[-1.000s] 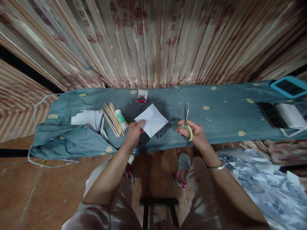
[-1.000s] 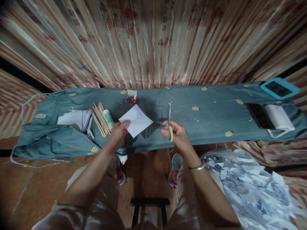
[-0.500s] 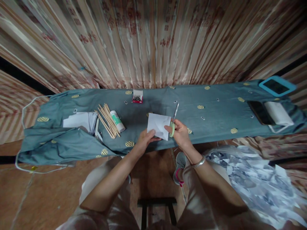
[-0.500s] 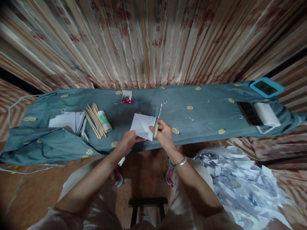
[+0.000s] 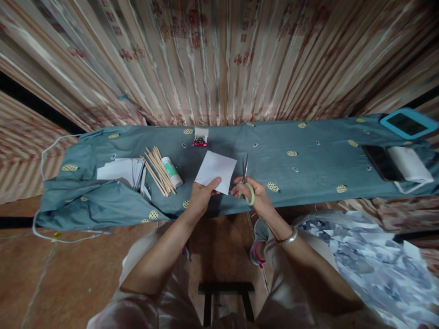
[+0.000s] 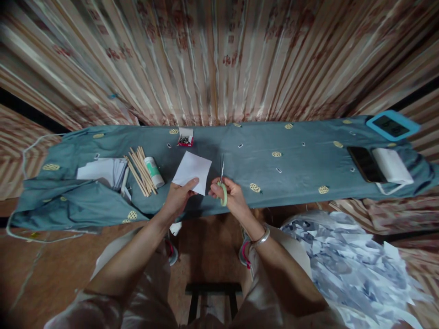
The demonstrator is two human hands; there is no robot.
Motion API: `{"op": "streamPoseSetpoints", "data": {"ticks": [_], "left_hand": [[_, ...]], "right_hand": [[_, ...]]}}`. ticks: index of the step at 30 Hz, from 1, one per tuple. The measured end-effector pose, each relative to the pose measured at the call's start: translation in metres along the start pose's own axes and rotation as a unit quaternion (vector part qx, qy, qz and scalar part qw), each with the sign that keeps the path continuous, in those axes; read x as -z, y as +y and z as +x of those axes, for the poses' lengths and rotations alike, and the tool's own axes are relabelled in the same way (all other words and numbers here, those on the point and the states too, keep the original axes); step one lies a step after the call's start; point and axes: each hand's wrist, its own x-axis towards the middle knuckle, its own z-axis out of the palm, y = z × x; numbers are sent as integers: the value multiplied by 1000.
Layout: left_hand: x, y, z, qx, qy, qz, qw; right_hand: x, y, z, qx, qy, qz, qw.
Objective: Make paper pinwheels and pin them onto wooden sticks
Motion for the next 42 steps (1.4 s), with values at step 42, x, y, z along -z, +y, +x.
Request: {"op": "streamPoseSetpoints", "data": {"ticks": [42], "left_hand": [[7, 9, 9, -53, 43, 31, 997]], "right_hand": [[-12, 9, -19, -93, -210, -86, 969]]}}
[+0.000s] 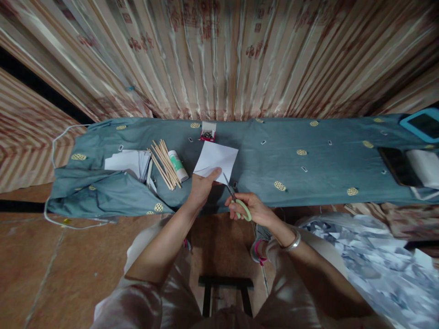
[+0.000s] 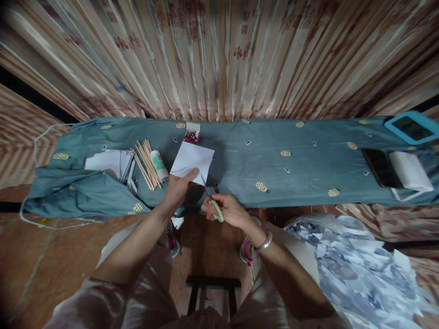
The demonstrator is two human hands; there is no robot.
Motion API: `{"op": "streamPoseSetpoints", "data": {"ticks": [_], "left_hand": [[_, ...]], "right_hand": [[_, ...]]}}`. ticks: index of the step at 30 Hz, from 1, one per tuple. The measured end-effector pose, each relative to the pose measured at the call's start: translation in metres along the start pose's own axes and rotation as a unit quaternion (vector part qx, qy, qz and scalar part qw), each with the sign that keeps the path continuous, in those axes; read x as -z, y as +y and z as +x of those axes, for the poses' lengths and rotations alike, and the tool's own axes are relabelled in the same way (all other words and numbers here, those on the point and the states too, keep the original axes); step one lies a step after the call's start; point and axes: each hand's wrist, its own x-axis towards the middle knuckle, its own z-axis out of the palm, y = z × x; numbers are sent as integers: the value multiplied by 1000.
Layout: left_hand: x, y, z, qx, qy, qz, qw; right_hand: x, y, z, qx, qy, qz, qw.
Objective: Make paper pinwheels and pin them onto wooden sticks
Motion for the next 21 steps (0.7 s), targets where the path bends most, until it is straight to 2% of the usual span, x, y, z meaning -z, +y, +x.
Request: {"op": "streamPoseSetpoints", "data": {"ticks": [7, 15, 21], "left_hand": [[0, 1, 0, 2, -11, -7, 1000], [-1, 4, 0, 16, 4, -21, 1000], [0, 6, -1, 26, -14, -22, 999]], "right_hand": [[1, 1, 0, 5, 1, 2, 1000], [0, 2, 2, -7, 21, 19, 1000], [0, 1, 2, -16, 33, 29, 999]]}}
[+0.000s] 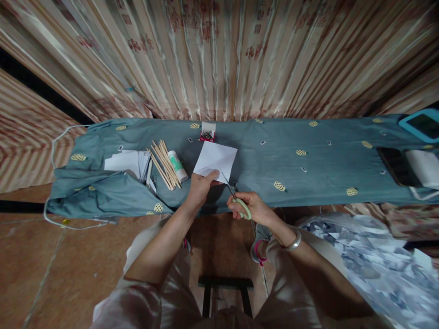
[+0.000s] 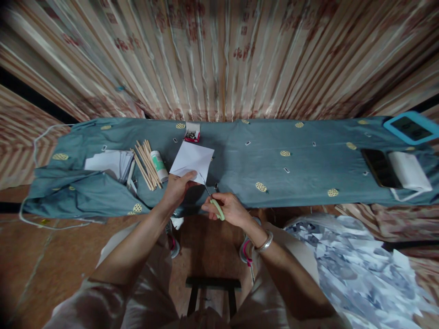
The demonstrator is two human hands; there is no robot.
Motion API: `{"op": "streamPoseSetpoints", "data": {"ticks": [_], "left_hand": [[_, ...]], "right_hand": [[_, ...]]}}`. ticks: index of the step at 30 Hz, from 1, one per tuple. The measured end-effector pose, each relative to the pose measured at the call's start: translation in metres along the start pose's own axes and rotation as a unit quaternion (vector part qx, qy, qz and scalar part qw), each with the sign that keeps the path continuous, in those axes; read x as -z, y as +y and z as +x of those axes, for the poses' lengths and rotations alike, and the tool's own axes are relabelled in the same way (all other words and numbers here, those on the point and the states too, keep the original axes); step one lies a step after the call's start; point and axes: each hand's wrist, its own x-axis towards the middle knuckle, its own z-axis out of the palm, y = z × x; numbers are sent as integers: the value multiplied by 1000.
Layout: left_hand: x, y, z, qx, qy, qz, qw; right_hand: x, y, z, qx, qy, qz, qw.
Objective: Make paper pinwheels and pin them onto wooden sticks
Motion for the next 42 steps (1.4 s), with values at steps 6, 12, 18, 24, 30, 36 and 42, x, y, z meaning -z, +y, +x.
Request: {"op": "streamPoseSetpoints", "data": {"ticks": [6, 12, 18, 24, 30, 36, 42], "left_hand": [[-1, -6, -3, -8, -14, 35, 999], [-1, -6, -5, -11, -17, 43, 999], [0, -7, -3, -15, -21, 49, 998], [-2, -10, -5, -15, -24, 43, 999], [-2, -8, -6, -10, -21, 43, 999], [-3, -10, -6, -11, -19, 45, 999], [0, -13, -4, -12, -21, 54, 998]], "right_hand": [[2, 0, 0, -2, 14, -11, 1000], [3, 0, 1, 13, 15, -24, 1000], [3, 2, 2, 16, 20, -30, 999], [4, 3, 2, 21, 22, -30, 999], [3, 1, 2, 16, 26, -29, 999], [3, -1, 2, 19, 29, -36, 999], [4, 2, 3, 27, 30, -42, 998]]}}
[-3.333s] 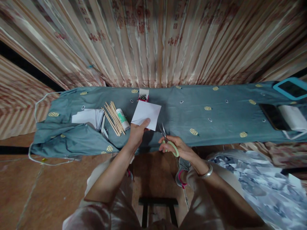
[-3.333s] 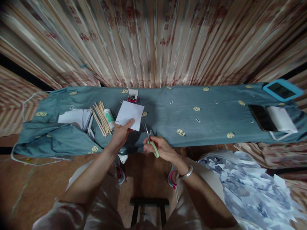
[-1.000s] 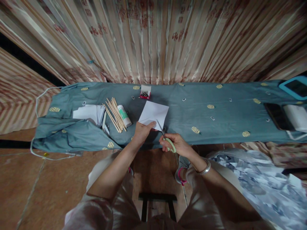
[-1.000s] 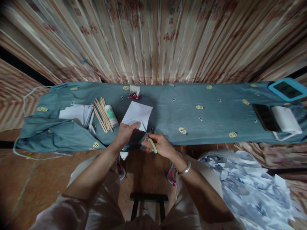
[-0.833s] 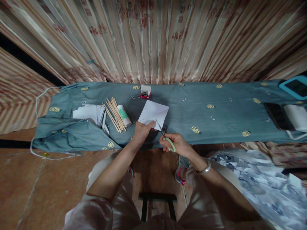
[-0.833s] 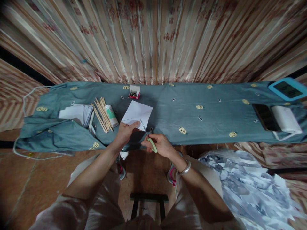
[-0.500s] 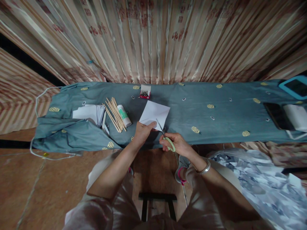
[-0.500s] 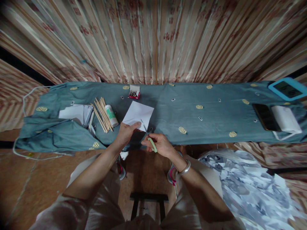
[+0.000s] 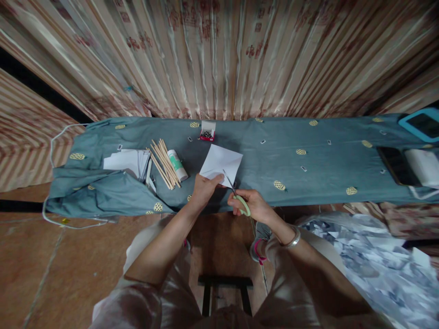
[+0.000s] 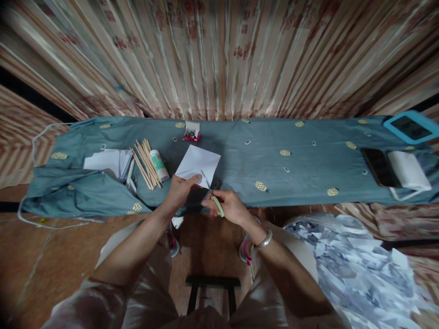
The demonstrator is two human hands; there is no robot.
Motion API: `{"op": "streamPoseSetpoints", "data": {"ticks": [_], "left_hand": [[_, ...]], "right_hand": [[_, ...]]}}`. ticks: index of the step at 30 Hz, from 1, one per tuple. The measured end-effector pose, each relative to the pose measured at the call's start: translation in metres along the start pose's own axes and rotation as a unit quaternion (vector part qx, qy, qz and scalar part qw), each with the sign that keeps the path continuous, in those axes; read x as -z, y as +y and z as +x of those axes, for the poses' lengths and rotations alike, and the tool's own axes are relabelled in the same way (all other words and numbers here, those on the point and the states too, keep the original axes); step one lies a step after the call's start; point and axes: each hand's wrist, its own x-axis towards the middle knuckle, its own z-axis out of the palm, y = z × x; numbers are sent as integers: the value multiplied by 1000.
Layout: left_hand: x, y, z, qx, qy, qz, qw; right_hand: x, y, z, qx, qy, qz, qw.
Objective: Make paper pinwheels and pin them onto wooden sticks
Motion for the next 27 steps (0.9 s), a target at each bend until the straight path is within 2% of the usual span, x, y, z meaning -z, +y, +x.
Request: {"op": "streamPoseSetpoints", "data": {"ticks": [8, 13, 19, 22, 27], "left_hand": [[-1, 2, -1, 12, 4, -26, 1000], [3, 6, 3, 14, 10, -44, 999], [13, 10, 15, 1, 33, -69, 997], [16, 9, 18, -13, 33, -52, 998], [15, 1, 15, -52, -15, 47, 997]], "right_hand": [[-2, 1, 1, 2, 8, -4, 1000], [-3, 6, 0, -7, -21, -15, 1000], [20, -2, -4, -39, -59, -26, 997], [37, -10, -6, -26, -7, -32, 999], [52, -14, 0, 59, 154, 26, 986]]}}
